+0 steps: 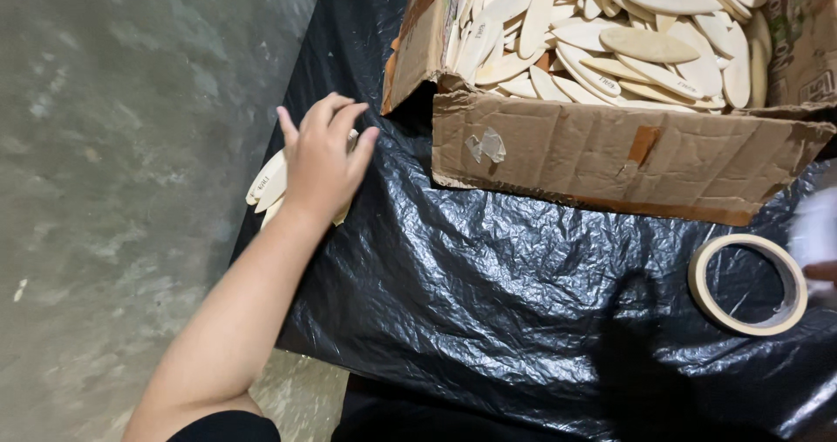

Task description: The person applies tape to small wooden oval components by hand, taking them from a cardboard box and placing them on a work surface.

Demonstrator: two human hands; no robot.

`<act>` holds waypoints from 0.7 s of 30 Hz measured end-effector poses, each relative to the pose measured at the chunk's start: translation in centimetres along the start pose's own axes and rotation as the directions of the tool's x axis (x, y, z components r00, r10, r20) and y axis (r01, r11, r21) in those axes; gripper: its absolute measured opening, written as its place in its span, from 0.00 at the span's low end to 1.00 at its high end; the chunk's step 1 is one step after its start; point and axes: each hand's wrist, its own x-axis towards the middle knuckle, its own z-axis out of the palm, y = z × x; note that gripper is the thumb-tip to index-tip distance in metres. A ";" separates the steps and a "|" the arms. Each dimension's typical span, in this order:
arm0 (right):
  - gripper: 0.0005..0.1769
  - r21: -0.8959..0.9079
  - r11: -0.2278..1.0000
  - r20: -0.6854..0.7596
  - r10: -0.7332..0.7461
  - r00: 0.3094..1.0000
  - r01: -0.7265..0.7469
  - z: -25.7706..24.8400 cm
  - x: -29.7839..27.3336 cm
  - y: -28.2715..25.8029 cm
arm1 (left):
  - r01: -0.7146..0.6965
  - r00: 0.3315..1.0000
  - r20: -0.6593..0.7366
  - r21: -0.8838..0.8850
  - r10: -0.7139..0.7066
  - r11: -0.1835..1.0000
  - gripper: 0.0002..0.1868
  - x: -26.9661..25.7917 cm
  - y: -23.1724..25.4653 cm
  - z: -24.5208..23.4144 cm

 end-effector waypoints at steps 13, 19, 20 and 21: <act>0.08 -0.346 -0.304 0.799 -0.592 0.109 0.887 27.3 -43.8 42.5 | -0.271 0.883 0.053 -0.752 0.466 0.601 0.13 -2.3 15.9 -3.2; 0.07 -0.287 -0.627 0.797 -0.576 -0.182 0.725 28.4 -42.5 42.2 | -0.231 0.935 -0.004 -0.765 0.354 0.601 0.09 -2.8 16.5 -2.1; 0.06 -0.250 -0.630 0.777 -0.584 -0.235 0.735 28.5 -42.4 42.3 | -0.144 0.956 0.042 -0.798 0.292 0.585 0.09 -2.8 16.6 -2.0; 0.06 -0.213 -0.633 0.754 -0.591 -0.287 0.744 28.6 -42.4 42.4 | -0.056 0.969 0.092 -0.825 0.231 0.563 0.09 -2.7 16.7 -1.9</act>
